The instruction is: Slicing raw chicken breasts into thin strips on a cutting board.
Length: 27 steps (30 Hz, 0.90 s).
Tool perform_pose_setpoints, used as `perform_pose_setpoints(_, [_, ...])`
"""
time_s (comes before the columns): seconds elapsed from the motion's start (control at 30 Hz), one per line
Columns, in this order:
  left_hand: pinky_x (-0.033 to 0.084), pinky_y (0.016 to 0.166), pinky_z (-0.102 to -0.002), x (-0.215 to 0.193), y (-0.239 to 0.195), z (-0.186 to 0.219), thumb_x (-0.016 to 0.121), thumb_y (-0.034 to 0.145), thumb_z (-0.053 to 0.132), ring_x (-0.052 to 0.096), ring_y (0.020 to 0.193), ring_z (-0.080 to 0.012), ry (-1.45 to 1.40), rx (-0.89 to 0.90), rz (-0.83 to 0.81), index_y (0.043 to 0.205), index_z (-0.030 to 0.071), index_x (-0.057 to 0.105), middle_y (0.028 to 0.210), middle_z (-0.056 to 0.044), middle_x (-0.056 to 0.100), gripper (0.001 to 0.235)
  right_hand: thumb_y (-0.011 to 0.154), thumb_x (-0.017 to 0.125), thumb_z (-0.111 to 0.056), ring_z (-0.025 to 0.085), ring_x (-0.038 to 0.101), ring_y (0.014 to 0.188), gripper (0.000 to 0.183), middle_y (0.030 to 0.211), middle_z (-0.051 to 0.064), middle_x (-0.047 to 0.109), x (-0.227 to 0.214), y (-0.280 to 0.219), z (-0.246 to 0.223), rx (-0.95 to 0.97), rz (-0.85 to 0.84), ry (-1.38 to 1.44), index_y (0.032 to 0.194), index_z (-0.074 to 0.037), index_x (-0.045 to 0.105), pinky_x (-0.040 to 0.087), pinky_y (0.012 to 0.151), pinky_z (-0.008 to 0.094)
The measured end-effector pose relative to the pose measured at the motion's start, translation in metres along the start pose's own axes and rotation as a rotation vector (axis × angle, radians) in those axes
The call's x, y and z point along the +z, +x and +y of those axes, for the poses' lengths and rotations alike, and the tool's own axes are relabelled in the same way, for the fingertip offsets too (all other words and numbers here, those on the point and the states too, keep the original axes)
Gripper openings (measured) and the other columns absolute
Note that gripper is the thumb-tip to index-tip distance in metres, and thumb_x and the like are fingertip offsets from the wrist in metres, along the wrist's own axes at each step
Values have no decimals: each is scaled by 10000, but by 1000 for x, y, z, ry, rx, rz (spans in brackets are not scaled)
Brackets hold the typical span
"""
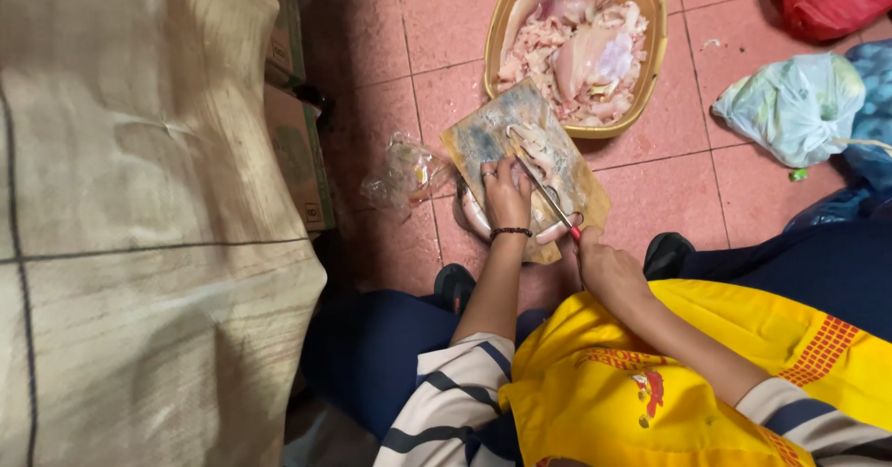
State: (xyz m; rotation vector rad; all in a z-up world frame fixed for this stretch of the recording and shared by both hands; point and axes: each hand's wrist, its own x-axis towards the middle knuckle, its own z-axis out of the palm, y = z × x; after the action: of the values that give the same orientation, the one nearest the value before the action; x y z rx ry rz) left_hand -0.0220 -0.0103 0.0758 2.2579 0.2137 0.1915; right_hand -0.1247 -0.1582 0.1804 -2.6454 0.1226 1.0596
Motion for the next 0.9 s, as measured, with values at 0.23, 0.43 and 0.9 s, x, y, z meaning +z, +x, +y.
perform_pose_setpoints(0.23, [591, 944, -471, 10, 5, -8, 735, 831, 48, 639, 1128, -368, 7, -50, -63, 1191, 150, 551, 1183, -92, 502, 418, 1027, 232, -152, 543, 681, 1062, 320, 1090, 333, 704, 4, 64, -21, -28, 22, 94, 1261, 19, 366, 509, 968, 601])
perform_pose_setpoints(0.43, [592, 923, -459, 10, 5, -8, 739, 821, 52, 644, 1087, -370, 32, -7, 12, 1174, 144, 564, 1146, -97, 493, 404, 1006, 318, -213, 519, 700, 1036, 303, 1021, 282, 735, 2, 13, -8, -57, 57, 125, 1235, -33, 402, 522, 953, 611])
perform_pose_setpoints(0.9, [589, 882, -452, 8, -3, -8, 731, 817, 67, 670, 1012, -345, 0, -48, 50, 1098, 127, 586, 1081, -83, 549, 322, 1000, 310, -225, 485, 712, 1048, 227, 1047, 251, 746, -10, -9, -9, 13, -3, 13, 1178, -116, 400, 522, 968, 573])
